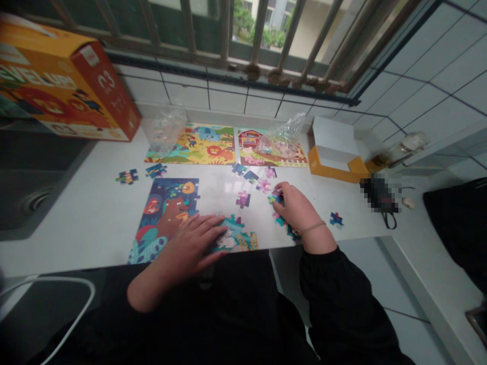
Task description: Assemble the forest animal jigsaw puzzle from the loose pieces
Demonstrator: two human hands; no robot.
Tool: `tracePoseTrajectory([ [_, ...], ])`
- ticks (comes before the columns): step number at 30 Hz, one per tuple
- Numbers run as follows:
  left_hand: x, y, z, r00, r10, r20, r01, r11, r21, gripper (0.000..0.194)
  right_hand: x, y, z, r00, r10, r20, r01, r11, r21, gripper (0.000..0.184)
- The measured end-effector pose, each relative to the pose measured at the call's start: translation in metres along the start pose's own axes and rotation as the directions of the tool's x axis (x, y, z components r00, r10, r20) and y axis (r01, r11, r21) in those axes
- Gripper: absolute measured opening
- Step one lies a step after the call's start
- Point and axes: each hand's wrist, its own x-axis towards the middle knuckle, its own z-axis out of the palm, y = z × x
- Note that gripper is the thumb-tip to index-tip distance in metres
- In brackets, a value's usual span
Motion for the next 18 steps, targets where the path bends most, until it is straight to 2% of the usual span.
tracePoseTrajectory([
  [3, 0.0, 0.0, 0.0, 1.0, 0.0, 0.012, 0.0, 1.0, -0.001, 0.051, -0.004, -0.003, -0.01, 0.996, -0.087, -0.004, 0.087, 0.994, 0.069, 0.033],
  [7, 0.001, -0.001, 0.001, 1.0, -0.004, 0.001, 0.004, 1.0, -0.006, 0.051, -0.015, -0.026, -0.017, 0.971, -0.232, 0.051, 0.221, 0.963, 0.155, 0.03],
  [12, 0.0, 0.001, 0.001, 1.0, -0.003, -0.01, 0.003, 1.0, -0.01, 0.049, -0.03, -0.057, -0.005, 0.884, -0.424, 0.196, 0.377, 0.896, 0.234, 0.025],
  [18, 0.0, 0.001, 0.0, 1.0, -0.002, 0.006, 0.002, 1.0, 0.01, 0.05, -0.029, -0.062, 0.003, 0.836, -0.5, 0.228, 0.444, 0.859, 0.257, 0.019],
])
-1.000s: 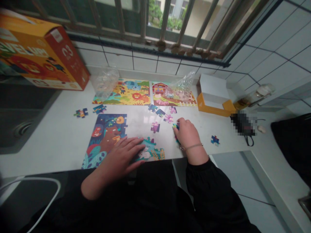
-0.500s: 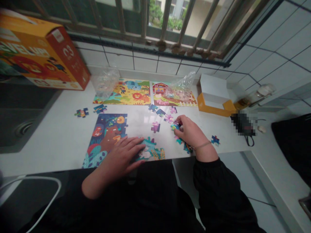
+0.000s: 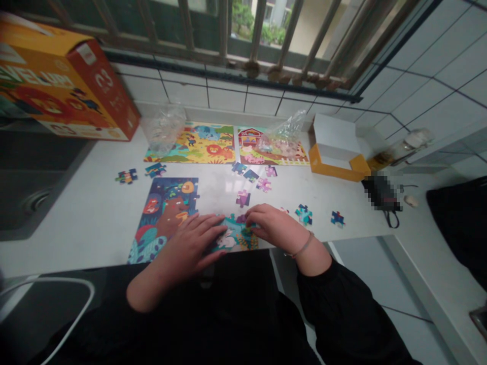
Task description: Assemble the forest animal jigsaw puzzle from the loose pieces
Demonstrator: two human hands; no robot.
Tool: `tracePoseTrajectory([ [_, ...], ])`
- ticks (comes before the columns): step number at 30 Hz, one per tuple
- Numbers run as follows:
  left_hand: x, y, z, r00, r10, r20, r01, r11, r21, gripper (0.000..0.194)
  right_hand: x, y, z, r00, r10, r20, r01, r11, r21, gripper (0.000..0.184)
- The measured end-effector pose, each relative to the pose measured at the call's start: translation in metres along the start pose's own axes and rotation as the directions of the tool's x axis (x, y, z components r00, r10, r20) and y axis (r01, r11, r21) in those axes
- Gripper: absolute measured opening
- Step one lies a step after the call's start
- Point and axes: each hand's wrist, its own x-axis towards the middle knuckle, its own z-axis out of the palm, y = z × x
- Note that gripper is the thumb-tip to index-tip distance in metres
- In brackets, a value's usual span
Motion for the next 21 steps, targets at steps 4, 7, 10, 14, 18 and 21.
tracePoseTrajectory([
  [4, 0.0, 0.0, 0.0, 1.0, -0.001, -0.016, 0.001, 1.0, -0.007, 0.048, -0.001, 0.003, -0.001, 1.0, -0.013, -0.003, 0.013, 0.999, -0.043, 0.022],
  [7, 0.0, -0.001, 0.001, 1.0, 0.0, -0.02, 0.0, 1.0, -0.011, 0.048, -0.002, 0.0, 0.0, 1.0, 0.016, 0.0, -0.016, 0.996, -0.091, 0.024],
  [10, 0.0, -0.001, 0.001, 1.0, 0.0, -0.021, 0.0, 1.0, -0.013, 0.049, -0.004, -0.005, 0.001, 1.0, 0.015, 0.002, -0.015, 0.991, -0.135, 0.023],
  [14, 0.0, -0.001, 0.001, 1.0, -0.002, -0.001, 0.002, 1.0, -0.007, 0.05, -0.007, -0.014, 0.006, 1.0, -0.018, 0.003, 0.018, 0.984, -0.179, 0.014],
  [18, 0.0, -0.001, 0.001, 1.0, -0.003, -0.005, 0.003, 1.0, 0.0, 0.049, -0.01, -0.018, 0.012, 0.999, 0.0, -0.046, -0.008, 0.984, -0.18, 0.013],
  [21, -0.001, -0.001, 0.001, 1.0, -0.002, -0.016, 0.002, 1.0, 0.0, 0.047, -0.01, -0.019, 0.013, 0.999, 0.011, -0.052, -0.02, 0.984, -0.176, 0.013],
])
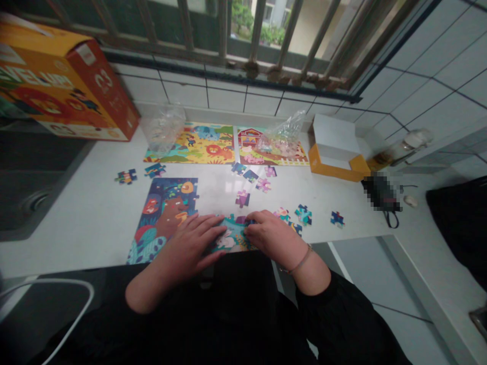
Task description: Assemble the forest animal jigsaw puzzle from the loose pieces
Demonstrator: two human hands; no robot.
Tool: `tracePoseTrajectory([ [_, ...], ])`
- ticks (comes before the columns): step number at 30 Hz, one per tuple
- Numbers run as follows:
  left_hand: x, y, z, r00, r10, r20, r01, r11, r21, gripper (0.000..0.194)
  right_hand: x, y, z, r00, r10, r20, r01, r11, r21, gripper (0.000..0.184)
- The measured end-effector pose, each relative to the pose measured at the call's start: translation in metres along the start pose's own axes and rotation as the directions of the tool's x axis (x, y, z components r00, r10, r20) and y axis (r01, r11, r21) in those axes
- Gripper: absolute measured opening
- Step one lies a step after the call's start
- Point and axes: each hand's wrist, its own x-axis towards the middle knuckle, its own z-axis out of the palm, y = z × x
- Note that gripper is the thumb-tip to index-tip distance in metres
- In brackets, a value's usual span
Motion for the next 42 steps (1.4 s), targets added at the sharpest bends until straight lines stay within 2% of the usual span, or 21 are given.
tracePoseTrajectory([
  [4, 0.003, 0.004, -0.001, 1.0, 0.004, 0.018, -0.004, 1.0, 0.026, 0.045, 0.005, 0.0, -0.008, 0.999, -0.006, 0.042, 0.005, 1.0, 0.029, 0.014],
  [8, 0.012, 0.018, 0.004, 1.0, -0.011, 0.002, 0.011, 0.997, 0.079, 0.04, 0.013, -0.002, -0.015, 0.994, 0.001, 0.113, -0.002, 1.0, 0.011, 0.014],
  [11, 0.021, 0.028, 0.016, 0.997, 0.071, -0.035, -0.068, 0.994, 0.091, 0.044, 0.02, -0.002, -0.015, 0.989, 0.08, 0.126, -0.077, 0.997, -0.023, 0.012],
  [13, 0.025, 0.031, 0.027, 0.989, 0.138, -0.058, -0.133, 0.988, 0.082, 0.052, 0.027, 0.002, -0.013, 0.985, 0.147, 0.088, -0.145, 0.989, -0.027, 0.014],
  [17, 0.026, 0.031, 0.041, 0.982, 0.174, -0.07, -0.168, 0.983, 0.079, 0.05, 0.045, 0.017, -0.008, 0.969, 0.231, -0.089, -0.234, 0.972, -0.029, 0.016],
  [20, 0.025, 0.029, 0.043, 0.98, 0.179, -0.083, -0.173, 0.981, 0.083, 0.047, 0.057, 0.03, -0.002, 0.962, 0.25, -0.115, -0.255, 0.966, -0.039, 0.034],
  [22, 0.025, 0.029, 0.042, 0.979, 0.182, -0.089, -0.174, 0.981, 0.089, 0.045, 0.063, 0.038, 0.002, 0.965, 0.251, -0.081, -0.254, 0.967, -0.034, 0.039],
  [27, 0.026, 0.03, 0.039, 0.98, 0.18, -0.086, -0.173, 0.981, 0.089, 0.046, 0.065, 0.048, 0.003, 0.976, 0.206, -0.07, -0.207, 0.978, -0.008, 0.032],
  [31, 0.026, 0.03, 0.038, 0.982, 0.167, -0.083, -0.159, 0.983, 0.096, 0.046, 0.054, 0.052, -0.004, 0.989, 0.138, -0.056, -0.137, 0.99, 0.014, 0.035],
  [36, 0.025, 0.031, 0.039, 0.984, 0.156, -0.082, -0.148, 0.985, 0.091, 0.045, 0.037, 0.054, -0.008, 1.0, 0.015, -0.017, -0.013, 0.994, 0.106, 0.022],
  [42, 0.026, 0.032, 0.037, 0.988, 0.141, -0.065, -0.134, 0.986, 0.098, 0.044, 0.032, 0.05, -0.004, 0.999, 0.028, -0.017, -0.027, 0.998, 0.056, 0.025],
])
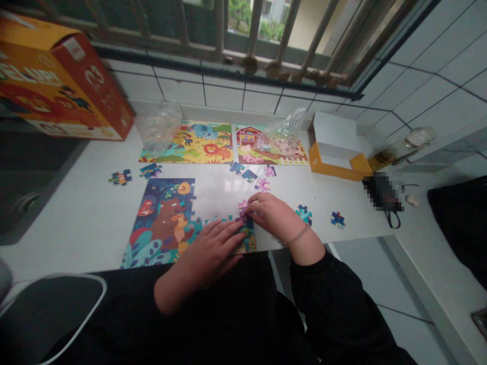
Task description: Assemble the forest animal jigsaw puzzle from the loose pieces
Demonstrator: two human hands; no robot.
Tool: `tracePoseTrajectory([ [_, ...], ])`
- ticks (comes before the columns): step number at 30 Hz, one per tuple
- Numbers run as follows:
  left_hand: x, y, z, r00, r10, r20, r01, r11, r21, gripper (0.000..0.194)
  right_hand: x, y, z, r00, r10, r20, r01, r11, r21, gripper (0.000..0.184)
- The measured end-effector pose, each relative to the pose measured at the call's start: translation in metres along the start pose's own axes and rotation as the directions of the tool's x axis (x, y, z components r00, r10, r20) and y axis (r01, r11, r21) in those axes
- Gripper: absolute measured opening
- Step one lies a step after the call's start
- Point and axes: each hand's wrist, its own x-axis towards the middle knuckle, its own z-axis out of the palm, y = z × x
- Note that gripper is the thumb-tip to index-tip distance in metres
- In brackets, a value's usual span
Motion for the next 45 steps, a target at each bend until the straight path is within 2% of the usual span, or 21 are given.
tracePoseTrajectory([
  [3, 0.0, 0.0, 0.0, 1.0, -0.012, 0.016, 0.012, 1.0, 0.009, 0.045, -0.003, -0.007, 0.005, 0.999, 0.04, -0.026, -0.042, 0.998, -0.049, 0.022],
  [7, 0.0, 0.0, 0.001, 0.999, -0.025, 0.037, 0.024, 1.0, 0.008, 0.047, -0.015, -0.029, 0.016, 0.994, 0.104, -0.041, -0.109, 0.984, -0.137, 0.019],
  [12, 0.002, 0.001, -0.001, 0.998, -0.035, 0.054, 0.035, 0.999, 0.001, 0.05, -0.028, -0.061, 0.026, 0.987, 0.161, -0.028, -0.161, 0.928, -0.336, 0.044],
  [15, 0.003, 0.001, -0.002, 0.998, -0.039, 0.054, 0.04, 0.999, 0.0, 0.051, -0.029, -0.069, 0.027, 0.983, 0.186, 0.001, -0.172, 0.91, -0.378, 0.051],
  [21, 0.002, 0.001, -0.001, 0.997, -0.047, 0.053, 0.047, 0.999, -0.003, 0.052, -0.026, -0.059, 0.027, 0.982, 0.182, -0.047, -0.188, 0.945, -0.268, 0.049],
  [26, 0.001, 0.0, 0.0, 0.998, -0.043, 0.046, 0.043, 0.999, 0.009, 0.055, -0.023, -0.043, 0.03, 0.959, 0.229, -0.164, -0.249, 0.963, -0.107, 0.022],
  [29, 0.002, 0.0, -0.001, 0.998, -0.047, 0.047, 0.046, 0.999, 0.018, 0.054, -0.019, -0.038, 0.031, 0.954, 0.248, -0.167, -0.264, 0.961, -0.082, 0.014],
  [35, 0.003, 0.001, -0.002, 0.999, -0.04, 0.033, 0.04, 0.999, 0.016, 0.053, -0.02, -0.047, 0.03, 0.965, 0.228, -0.126, -0.246, 0.958, -0.148, 0.019],
  [41, 0.002, 0.0, 0.002, 0.999, -0.041, 0.025, 0.041, 0.999, 0.007, 0.052, -0.028, -0.06, 0.026, 0.978, 0.191, -0.079, -0.205, 0.947, -0.246, 0.038],
  [45, 0.002, -0.001, 0.001, 0.999, -0.028, 0.034, 0.028, 1.0, 0.014, 0.052, -0.026, -0.051, 0.029, 0.964, 0.216, -0.157, -0.243, 0.953, -0.182, 0.027],
])
